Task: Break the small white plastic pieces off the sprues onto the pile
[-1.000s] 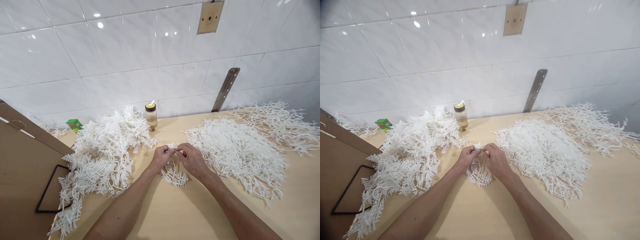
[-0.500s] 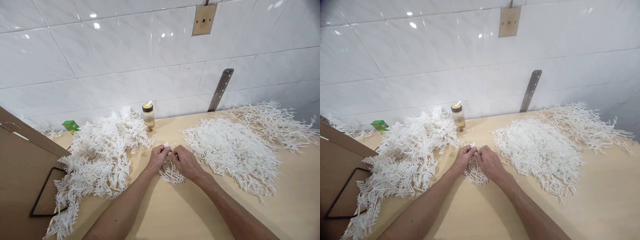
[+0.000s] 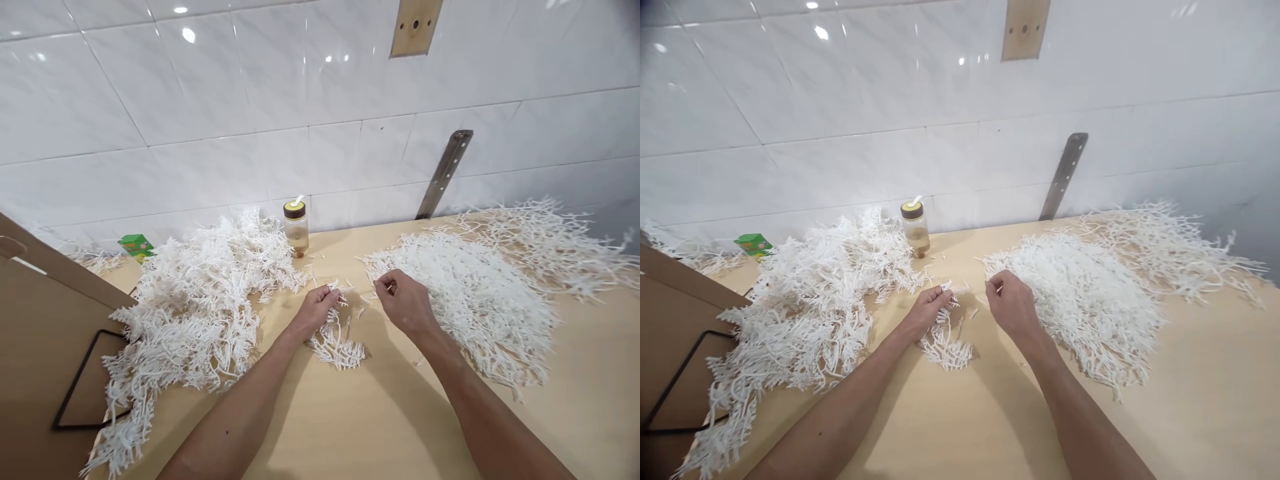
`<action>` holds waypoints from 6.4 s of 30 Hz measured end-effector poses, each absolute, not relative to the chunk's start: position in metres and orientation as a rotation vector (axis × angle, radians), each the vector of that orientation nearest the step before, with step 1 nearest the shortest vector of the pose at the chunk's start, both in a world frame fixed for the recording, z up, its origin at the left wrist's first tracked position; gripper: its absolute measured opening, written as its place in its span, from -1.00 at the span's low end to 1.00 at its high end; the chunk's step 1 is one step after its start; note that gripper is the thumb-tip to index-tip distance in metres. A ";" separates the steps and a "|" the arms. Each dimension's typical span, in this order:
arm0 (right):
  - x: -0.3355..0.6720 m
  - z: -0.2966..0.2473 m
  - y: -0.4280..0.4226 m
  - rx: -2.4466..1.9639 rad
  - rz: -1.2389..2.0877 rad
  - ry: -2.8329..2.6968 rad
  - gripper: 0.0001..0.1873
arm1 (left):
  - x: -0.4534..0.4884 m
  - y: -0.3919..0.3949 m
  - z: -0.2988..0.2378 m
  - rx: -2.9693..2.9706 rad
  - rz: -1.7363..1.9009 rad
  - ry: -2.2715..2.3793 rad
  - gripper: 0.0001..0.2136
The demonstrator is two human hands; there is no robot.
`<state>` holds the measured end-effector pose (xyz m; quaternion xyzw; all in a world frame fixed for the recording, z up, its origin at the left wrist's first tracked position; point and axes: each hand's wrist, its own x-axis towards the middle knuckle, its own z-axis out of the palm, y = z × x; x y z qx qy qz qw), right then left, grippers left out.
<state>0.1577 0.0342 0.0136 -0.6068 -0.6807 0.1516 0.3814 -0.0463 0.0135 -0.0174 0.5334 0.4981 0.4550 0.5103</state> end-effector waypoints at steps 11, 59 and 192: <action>0.148 0.020 0.027 -1.333 0.615 -1.829 -0.70 | -0.048 0.011 -0.010 1.493 0.953 1.100 -0.56; 0.153 0.011 0.034 -1.506 0.504 -1.728 -0.87 | -0.036 0.006 -0.005 1.419 1.155 1.278 -0.71; 0.158 0.000 0.041 -1.364 0.617 -1.758 -0.76 | -0.037 0.011 -0.006 1.137 1.138 1.031 -0.67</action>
